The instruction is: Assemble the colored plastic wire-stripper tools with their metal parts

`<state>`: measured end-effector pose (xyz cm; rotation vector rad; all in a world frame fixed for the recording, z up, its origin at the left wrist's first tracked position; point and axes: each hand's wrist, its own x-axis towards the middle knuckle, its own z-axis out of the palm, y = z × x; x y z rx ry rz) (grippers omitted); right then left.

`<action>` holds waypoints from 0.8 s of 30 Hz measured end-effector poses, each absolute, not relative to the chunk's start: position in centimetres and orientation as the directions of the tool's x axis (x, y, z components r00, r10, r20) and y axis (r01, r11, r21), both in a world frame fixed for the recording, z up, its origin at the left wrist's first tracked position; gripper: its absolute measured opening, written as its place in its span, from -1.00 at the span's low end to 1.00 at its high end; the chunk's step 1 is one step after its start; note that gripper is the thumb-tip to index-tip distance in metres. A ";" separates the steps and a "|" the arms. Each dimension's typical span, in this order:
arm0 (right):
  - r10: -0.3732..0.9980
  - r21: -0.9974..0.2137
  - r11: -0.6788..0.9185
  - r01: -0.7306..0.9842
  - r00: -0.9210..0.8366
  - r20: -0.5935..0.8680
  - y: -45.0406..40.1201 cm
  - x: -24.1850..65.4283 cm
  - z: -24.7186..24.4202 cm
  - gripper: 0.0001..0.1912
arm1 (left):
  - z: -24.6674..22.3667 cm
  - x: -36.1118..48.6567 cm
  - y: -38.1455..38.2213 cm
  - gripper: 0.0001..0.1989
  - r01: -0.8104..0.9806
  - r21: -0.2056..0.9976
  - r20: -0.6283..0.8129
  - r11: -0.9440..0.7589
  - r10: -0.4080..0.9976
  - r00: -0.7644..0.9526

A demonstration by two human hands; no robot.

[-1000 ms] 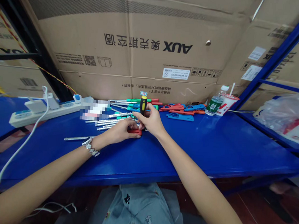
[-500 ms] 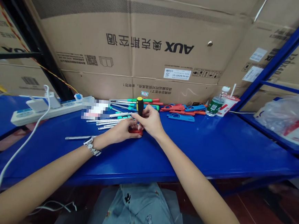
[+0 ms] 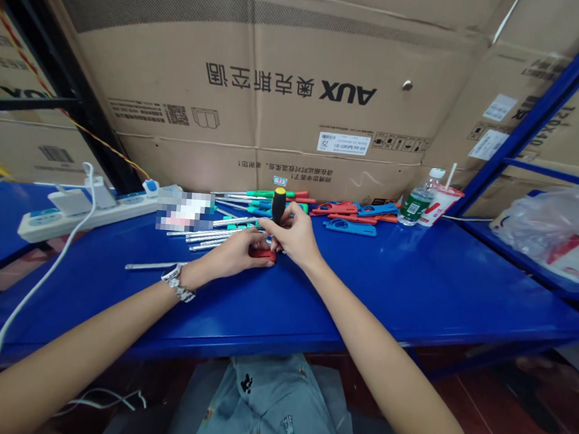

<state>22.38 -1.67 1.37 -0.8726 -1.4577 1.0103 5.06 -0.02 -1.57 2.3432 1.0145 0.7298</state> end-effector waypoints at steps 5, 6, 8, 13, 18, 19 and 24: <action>0.912 -0.958 0.276 -0.079 -0.294 0.287 -2.3 23.5 2.0 -0.53 | -1.7 5.1 -0.1 -0.78 0.462 0.655 0.279 -0.598 0.759 0.588; 0.906 -0.963 0.258 -0.083 -0.326 0.270 -2.3 23.7 2.1 -0.53 | -1.8 5.1 -0.2 -0.78 0.460 0.662 0.273 -0.593 0.761 0.588; 0.908 -0.965 0.253 -0.066 -0.328 0.261 -2.1 23.7 2.2 -0.55 | -1.9 5.2 -0.2 -0.76 0.460 0.667 0.274 -0.586 0.767 0.580; 0.940 -0.946 0.321 -0.030 -0.108 0.323 -1.3 22.5 1.1 -0.39 | -2.3 5.2 0.0 -0.76 0.446 0.670 0.285 -0.593 0.761 0.583; 0.946 -0.954 0.295 -0.048 -0.126 0.299 -1.7 23.0 0.8 -0.36 | -2.0 5.1 -0.2 -0.75 0.456 0.660 0.291 -0.597 0.763 0.578; 0.944 -0.958 0.281 -0.060 -0.166 0.287 -1.8 23.3 1.0 -0.38 | -1.9 5.1 -0.2 -0.75 0.454 0.667 0.282 -0.591 0.764 0.580; 0.914 -0.961 0.271 -0.062 -0.296 0.277 -2.0 23.7 1.8 -0.45 | -1.5 5.2 -0.6 -0.73 0.453 0.681 0.275 -0.574 0.775 0.568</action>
